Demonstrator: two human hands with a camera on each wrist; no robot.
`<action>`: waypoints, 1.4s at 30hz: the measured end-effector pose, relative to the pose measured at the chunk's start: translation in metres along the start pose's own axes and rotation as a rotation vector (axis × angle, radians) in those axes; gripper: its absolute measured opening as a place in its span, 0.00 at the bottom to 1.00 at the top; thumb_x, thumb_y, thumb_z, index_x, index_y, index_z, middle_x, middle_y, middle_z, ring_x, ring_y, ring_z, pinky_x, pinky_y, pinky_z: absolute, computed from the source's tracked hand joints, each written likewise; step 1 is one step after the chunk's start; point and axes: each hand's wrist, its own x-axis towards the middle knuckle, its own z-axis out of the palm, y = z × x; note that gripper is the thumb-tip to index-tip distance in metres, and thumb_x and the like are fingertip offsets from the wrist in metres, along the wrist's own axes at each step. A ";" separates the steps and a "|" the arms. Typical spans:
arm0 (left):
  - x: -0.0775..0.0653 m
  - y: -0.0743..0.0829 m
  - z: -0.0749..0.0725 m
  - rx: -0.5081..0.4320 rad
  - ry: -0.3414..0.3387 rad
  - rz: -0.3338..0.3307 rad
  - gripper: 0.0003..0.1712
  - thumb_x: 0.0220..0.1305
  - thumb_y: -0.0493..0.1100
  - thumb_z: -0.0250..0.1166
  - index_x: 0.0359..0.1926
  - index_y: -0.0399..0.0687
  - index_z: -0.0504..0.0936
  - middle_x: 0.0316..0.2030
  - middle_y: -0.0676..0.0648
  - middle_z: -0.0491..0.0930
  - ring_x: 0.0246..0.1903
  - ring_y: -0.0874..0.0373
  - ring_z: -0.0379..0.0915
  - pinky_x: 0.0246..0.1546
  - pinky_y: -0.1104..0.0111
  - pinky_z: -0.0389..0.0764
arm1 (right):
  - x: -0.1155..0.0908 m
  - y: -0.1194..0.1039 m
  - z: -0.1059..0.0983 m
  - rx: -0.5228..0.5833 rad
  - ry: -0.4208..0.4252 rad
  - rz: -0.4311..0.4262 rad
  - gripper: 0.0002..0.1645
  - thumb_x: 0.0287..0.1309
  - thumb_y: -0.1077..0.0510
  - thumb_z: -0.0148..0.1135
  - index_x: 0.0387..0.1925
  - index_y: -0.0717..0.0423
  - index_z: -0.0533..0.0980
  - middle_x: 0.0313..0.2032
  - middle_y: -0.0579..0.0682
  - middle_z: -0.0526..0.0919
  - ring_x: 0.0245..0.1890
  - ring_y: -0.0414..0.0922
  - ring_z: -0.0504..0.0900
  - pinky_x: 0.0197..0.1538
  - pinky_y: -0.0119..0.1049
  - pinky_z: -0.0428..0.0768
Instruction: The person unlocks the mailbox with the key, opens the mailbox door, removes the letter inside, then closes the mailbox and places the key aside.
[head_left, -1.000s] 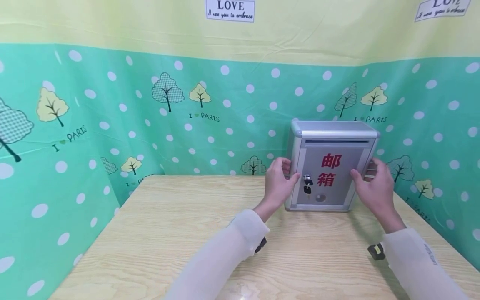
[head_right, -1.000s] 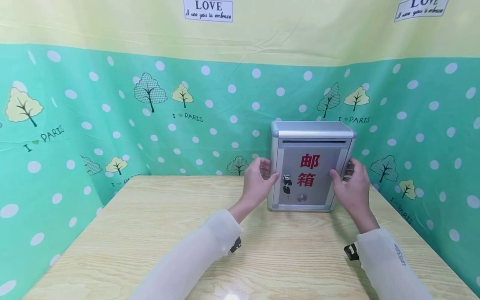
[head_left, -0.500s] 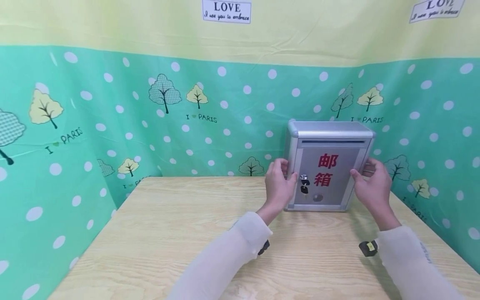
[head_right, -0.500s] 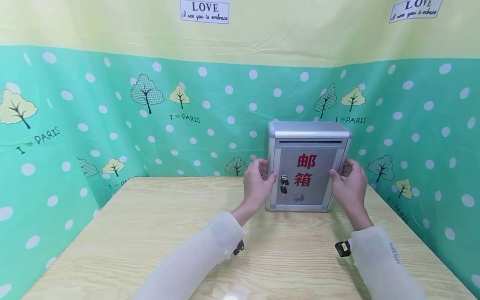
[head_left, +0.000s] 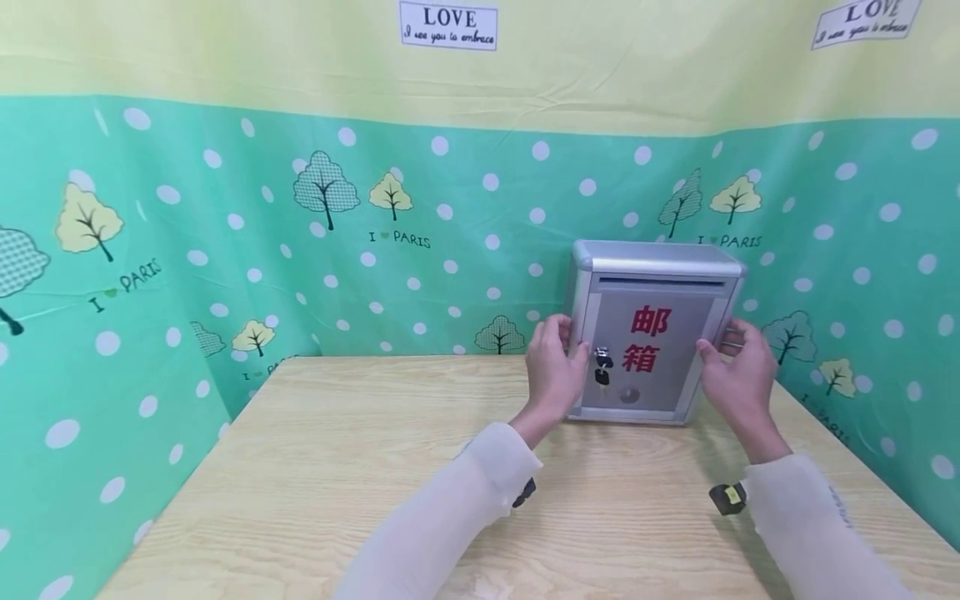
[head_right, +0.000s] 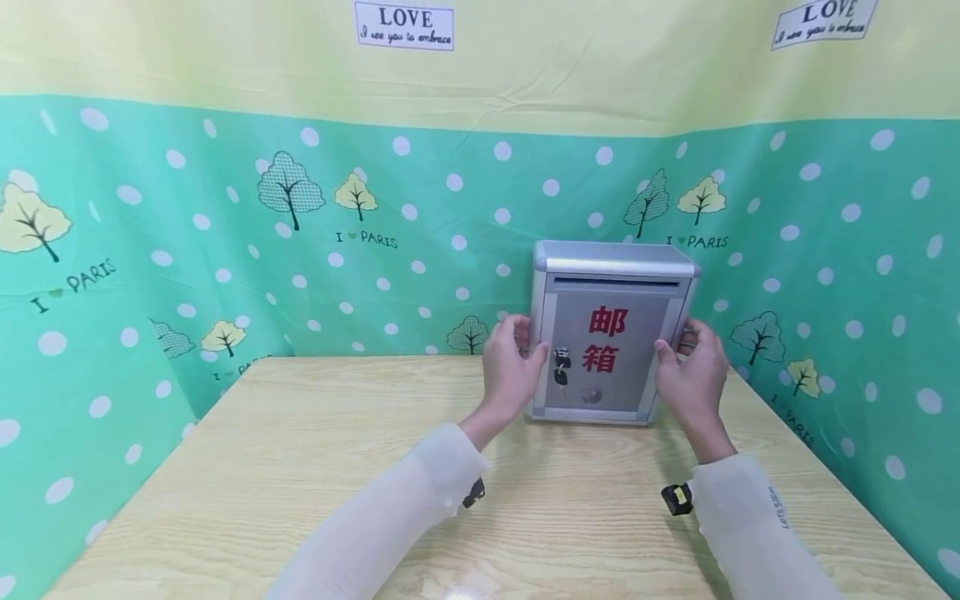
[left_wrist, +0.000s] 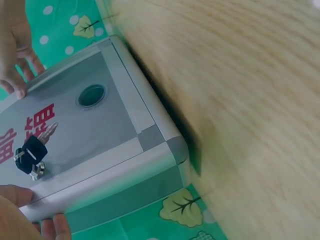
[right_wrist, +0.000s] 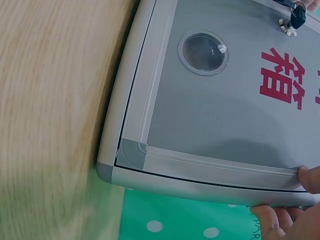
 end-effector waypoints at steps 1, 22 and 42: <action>0.001 0.001 -0.001 0.000 -0.001 0.002 0.22 0.62 0.35 0.72 0.56 0.42 0.77 0.44 0.49 0.78 0.44 0.59 0.75 0.48 0.74 0.81 | 0.000 -0.001 0.000 0.001 0.002 -0.002 0.37 0.76 0.55 0.54 0.78 0.60 0.54 0.70 0.66 0.66 0.67 0.61 0.71 0.63 0.58 0.78; 0.021 0.010 -0.032 -0.028 0.048 0.087 0.22 0.62 0.34 0.71 0.56 0.38 0.77 0.46 0.44 0.80 0.46 0.54 0.78 0.51 0.66 0.83 | 0.000 -0.047 0.004 0.005 0.080 -0.105 0.34 0.75 0.56 0.55 0.76 0.61 0.58 0.67 0.64 0.69 0.65 0.59 0.74 0.63 0.55 0.79; 0.036 -0.003 -0.086 -0.054 0.074 0.104 0.23 0.63 0.34 0.72 0.57 0.38 0.76 0.46 0.43 0.80 0.44 0.53 0.80 0.46 0.66 0.86 | -0.013 -0.098 0.033 0.001 0.126 -0.299 0.30 0.71 0.65 0.60 0.70 0.65 0.65 0.59 0.66 0.73 0.58 0.61 0.77 0.58 0.54 0.83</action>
